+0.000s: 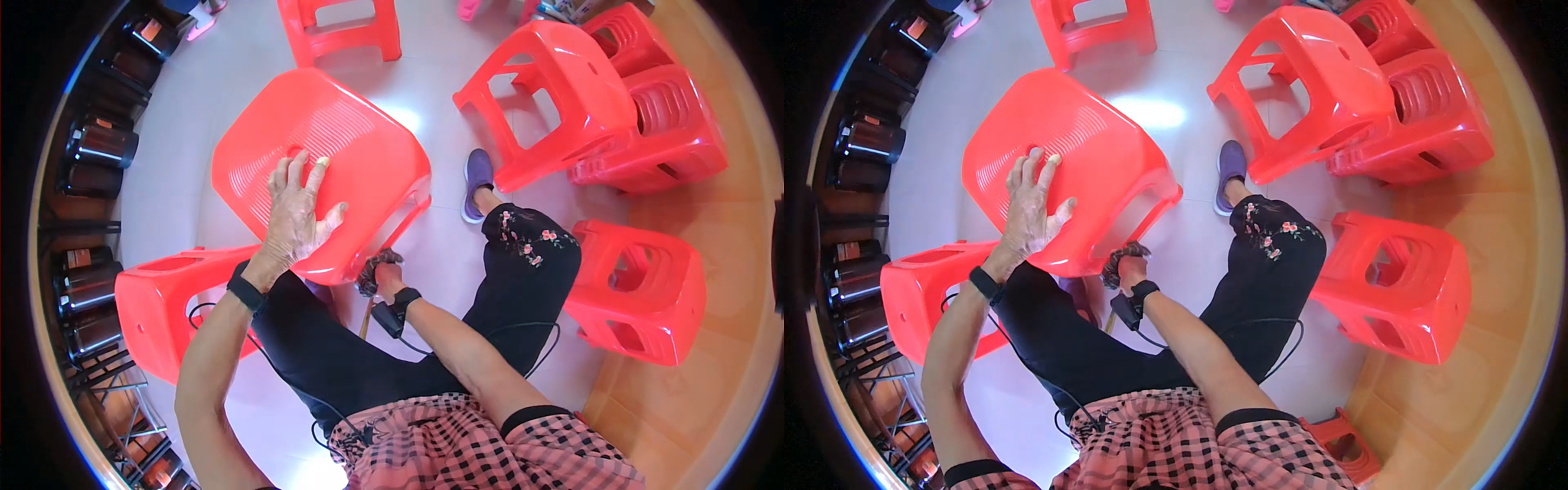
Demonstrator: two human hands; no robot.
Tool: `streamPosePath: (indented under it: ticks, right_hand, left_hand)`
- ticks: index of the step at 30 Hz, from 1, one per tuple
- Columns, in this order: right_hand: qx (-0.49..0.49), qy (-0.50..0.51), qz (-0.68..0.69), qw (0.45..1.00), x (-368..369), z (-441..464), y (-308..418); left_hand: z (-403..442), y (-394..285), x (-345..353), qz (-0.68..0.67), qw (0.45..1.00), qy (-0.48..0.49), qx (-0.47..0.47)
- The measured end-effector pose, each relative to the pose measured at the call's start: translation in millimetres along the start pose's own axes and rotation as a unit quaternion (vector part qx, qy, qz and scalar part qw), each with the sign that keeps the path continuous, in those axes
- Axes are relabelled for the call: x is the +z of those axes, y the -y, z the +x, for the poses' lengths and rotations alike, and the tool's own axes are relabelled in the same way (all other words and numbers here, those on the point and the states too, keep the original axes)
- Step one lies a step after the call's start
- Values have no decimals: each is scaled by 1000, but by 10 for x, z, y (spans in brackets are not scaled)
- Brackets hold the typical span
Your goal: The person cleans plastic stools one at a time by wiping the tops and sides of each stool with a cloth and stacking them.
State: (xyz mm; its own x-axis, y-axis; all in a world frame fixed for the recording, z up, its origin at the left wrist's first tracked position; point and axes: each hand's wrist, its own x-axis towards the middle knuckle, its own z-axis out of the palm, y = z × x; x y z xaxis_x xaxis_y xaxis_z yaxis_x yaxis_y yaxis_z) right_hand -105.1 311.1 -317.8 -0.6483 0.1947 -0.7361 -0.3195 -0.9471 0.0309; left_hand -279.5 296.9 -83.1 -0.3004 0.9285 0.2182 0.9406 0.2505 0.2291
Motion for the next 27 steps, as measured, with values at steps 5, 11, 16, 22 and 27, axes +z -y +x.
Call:
streamPosePath:
  ticks: [5, 11, 16, 22, 27]
  right_hand:
    - [38, -19, -249, 968, 803, -693, 142]
    - [-5, 49, -217, 975, 1273, -1453, 229]
    - [-162, 87, -256, 949, 1725, -1852, 796]
    - [-313, 81, -462, 826, 1874, -1617, 1306]
    - [-143, 182, -293, 928, 1400, -924, 2086]
  left_hand:
    - [28, 3, -17, 9, 1000, -6, 1]
    - [29, 30, 65, 21, 999, -36, 28]
    - [29, 5, 46, 15, 999, -34, 21]
    - [181, 44, 110, 5, 999, -49, 21]
    - [182, 15, 78, 3, 999, -37, 20]
